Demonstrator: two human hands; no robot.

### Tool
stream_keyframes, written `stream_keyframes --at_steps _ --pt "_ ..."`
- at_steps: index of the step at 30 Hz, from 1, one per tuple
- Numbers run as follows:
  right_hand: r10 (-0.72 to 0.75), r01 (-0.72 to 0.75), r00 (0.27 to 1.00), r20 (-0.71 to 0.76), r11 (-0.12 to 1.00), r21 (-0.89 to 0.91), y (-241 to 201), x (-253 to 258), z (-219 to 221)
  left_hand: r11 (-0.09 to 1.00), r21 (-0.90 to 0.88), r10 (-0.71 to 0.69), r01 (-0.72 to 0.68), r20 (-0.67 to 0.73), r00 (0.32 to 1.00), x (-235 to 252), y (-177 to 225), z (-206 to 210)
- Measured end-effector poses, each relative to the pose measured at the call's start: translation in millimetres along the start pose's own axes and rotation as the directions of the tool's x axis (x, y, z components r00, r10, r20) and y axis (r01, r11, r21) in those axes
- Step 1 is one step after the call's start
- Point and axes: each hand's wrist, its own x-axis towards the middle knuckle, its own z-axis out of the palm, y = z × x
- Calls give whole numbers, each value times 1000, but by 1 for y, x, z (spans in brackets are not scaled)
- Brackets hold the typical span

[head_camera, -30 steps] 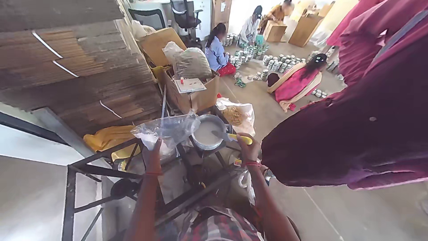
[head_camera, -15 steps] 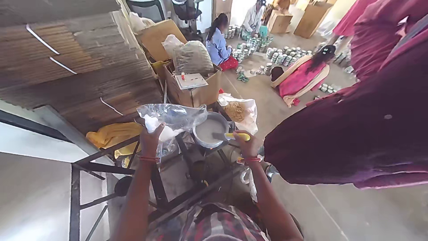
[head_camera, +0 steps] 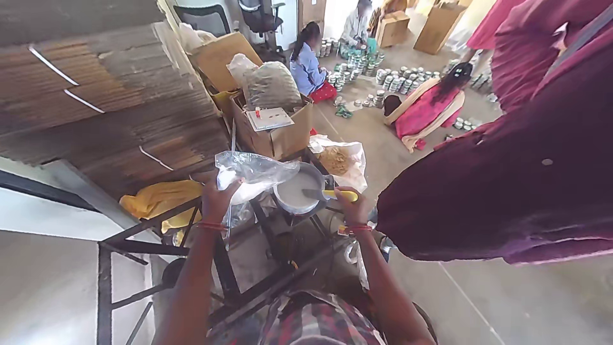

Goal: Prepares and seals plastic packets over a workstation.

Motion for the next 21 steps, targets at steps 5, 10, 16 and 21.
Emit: stream_keyframes --at_steps 5,10,16,21 --pt "5 -5 1000 11 1000 -9 0 -1 1 992 -5 123 -123 58 991 -1 9 -2" --pt "-5 5 1000 -3 1000 -27 0 -2 2 988 -113 115 -102 112 987 -4 17 5" --pt "-40 39 999 -14 999 -24 2 -4 3 980 -133 168 -148 148 975 -5 20 12" --pt "-18 18 1000 -9 1000 -23 1 -1 3 976 -126 196 -180 134 971 -2 23 14"
